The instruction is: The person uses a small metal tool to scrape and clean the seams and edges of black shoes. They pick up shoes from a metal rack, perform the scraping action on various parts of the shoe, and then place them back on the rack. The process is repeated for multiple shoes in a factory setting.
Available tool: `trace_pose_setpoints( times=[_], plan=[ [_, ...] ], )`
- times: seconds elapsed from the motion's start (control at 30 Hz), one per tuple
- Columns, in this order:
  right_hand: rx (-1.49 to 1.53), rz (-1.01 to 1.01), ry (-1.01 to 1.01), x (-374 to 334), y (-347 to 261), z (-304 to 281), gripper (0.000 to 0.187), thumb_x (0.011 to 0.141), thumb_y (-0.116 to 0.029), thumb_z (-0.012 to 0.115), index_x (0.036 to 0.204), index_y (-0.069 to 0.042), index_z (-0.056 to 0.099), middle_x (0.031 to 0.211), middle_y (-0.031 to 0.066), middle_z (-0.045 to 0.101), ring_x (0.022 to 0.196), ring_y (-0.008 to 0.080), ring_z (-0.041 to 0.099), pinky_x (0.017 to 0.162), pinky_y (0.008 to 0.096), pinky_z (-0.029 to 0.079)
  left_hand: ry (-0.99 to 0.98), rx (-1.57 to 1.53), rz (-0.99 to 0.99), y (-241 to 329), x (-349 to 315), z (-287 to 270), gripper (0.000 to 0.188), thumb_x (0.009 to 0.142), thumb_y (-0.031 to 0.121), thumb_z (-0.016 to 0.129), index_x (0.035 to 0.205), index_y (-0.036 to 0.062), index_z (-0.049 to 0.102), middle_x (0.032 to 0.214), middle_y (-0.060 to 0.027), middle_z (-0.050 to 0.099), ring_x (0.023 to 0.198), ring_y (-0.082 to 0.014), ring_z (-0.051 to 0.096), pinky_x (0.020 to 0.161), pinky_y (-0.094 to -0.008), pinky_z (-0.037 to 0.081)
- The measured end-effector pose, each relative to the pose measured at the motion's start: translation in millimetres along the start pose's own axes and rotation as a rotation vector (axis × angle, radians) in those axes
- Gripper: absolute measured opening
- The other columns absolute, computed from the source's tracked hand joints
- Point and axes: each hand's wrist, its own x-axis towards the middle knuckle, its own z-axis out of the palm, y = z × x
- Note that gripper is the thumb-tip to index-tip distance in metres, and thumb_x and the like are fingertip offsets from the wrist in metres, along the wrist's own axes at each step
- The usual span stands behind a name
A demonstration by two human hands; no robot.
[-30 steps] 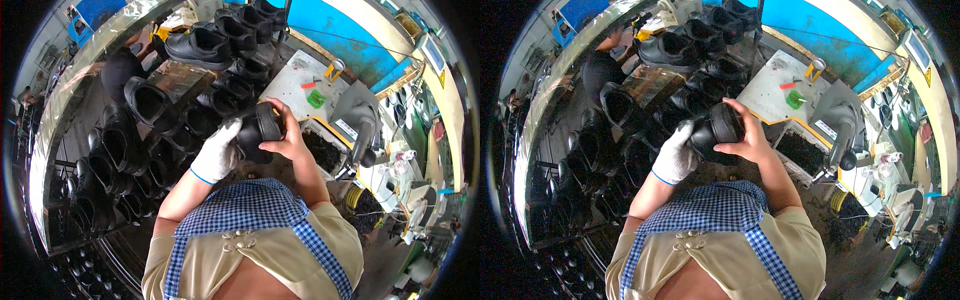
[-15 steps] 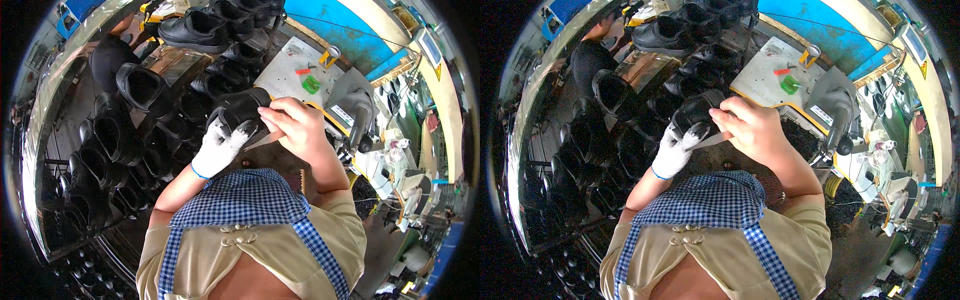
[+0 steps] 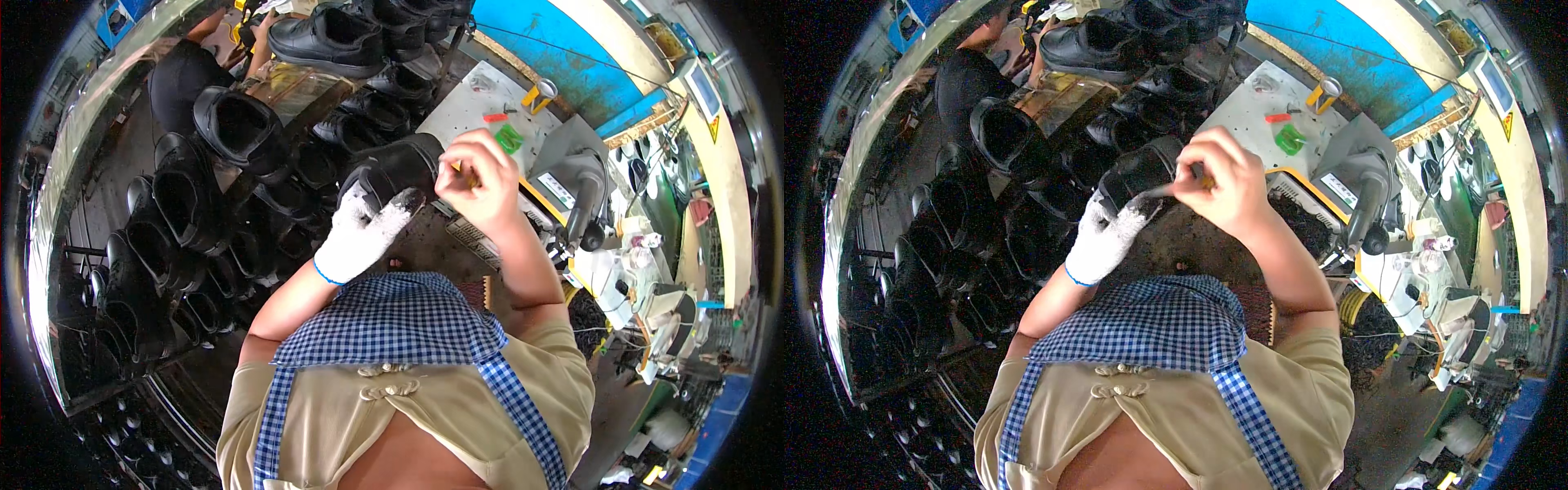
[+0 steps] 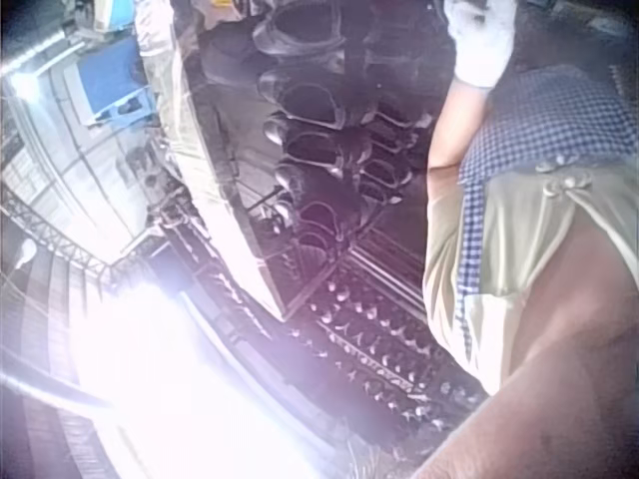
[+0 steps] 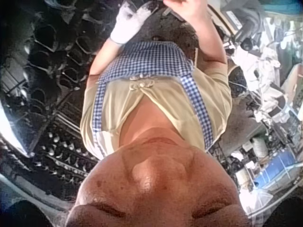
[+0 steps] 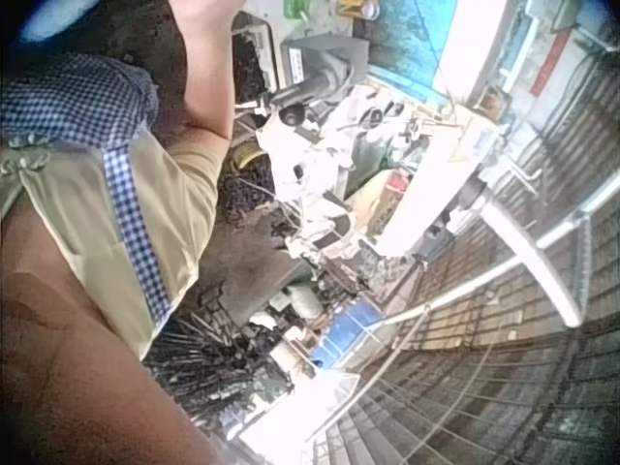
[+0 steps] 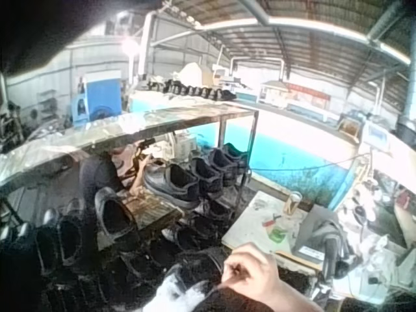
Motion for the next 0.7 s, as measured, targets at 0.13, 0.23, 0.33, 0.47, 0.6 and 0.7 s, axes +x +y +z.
trace_pose_setpoints(
  times=[0.13, 0.23, 0.33, 0.47, 0.6, 0.7],
  plan=[
    [0.284, 0.253, 0.361, -14.8, 34.2, 12.8, 0.017, 0.078, 0.005, 0.065, 0.09, -0.005, 0.059, 0.08, -0.0015, 0.056, 0.062, 0.0033, 0.047, 0.053, 0.0198, 0.039, 0.017, -0.253, -0.079, 8.4, -2.4, 4.1, 0.032, 0.09, 0.01, 0.063, 0.12, -0.0005, 0.06, 0.122, -0.0155, 0.06, 0.111, -0.0232, 0.058, 0.094, -0.0343, 0.046],
    [0.303, 0.496, 0.271, -35.6, 40.8, 10.7, 0.007, 0.088, -0.001, 0.061, 0.093, -0.004, 0.058, 0.075, -0.0037, 0.053, 0.059, 0.002, 0.044, 0.052, 0.0187, 0.035, -0.004, -0.353, -0.117, 15.3, -0.4, 6.0, 0.033, 0.089, 0.01, 0.064, 0.119, -0.0016, 0.059, 0.121, -0.0153, 0.06, 0.106, -0.0231, 0.059, 0.091, -0.0348, 0.046],
    [0.451, 0.804, 0.012, -66.3, 42.1, 1.8, 0.027, 0.097, -0.024, 0.057, 0.111, -0.002, 0.058, 0.08, -0.0025, 0.06, 0.047, 0.0027, 0.044, 0.042, 0.0208, 0.033, -0.08, 0.034, -0.008, 4.6, 0.0, 4.2, 0.026, 0.088, 0.011, 0.066, 0.111, -0.0012, 0.063, 0.108, -0.0156, 0.065, 0.097, -0.0242, 0.062, 0.084, -0.0333, 0.048],
    [0.811, 1.074, -0.04, -110.7, 37.0, -0.6, 0.055, 0.096, -0.045, 0.052, 0.134, -0.005, 0.048, 0.103, 0.0033, 0.063, 0.078, 0.0093, 0.06, 0.055, 0.0236, 0.044, -0.334, 0.864, 0.482, -19.4, -5.9, 11.4, 0.034, 0.073, 0.023, 0.078, 0.092, -0.0033, 0.066, 0.087, -0.0153, 0.062, 0.08, -0.0289, 0.062, 0.073, -0.0371, 0.052],
    [0.948, 1.346, -0.073, -114.1, 7.1, 1.0, 0.052, 0.098, -0.039, 0.048, 0.14, -0.008, 0.043, 0.126, 0.0077, 0.057, 0.109, 0.0175, 0.059, 0.079, 0.0314, 0.051, -0.467, 0.988, 0.489, -34.1, -10.9, 24.2, 0.038, 0.064, 0.029, 0.076, 0.087, 0.0012, 0.065, 0.093, -0.0177, 0.062, 0.082, -0.0343, 0.062, 0.072, -0.0425, 0.053],
    [0.889, 1.152, -0.125, -175.1, 44.4, 14.9, 0.046, 0.1, -0.029, 0.043, 0.14, -0.005, 0.043, 0.127, 0.0101, 0.058, 0.11, 0.0207, 0.06, 0.088, 0.0361, 0.05, -0.6, 0.915, 0.419, -28.1, -5.9, 21.9, 0.039, 0.066, 0.024, 0.073, 0.099, 0.0046, 0.064, 0.1, -0.0146, 0.061, 0.088, -0.0333, 0.062, 0.076, -0.0431, 0.053]
  ],
)
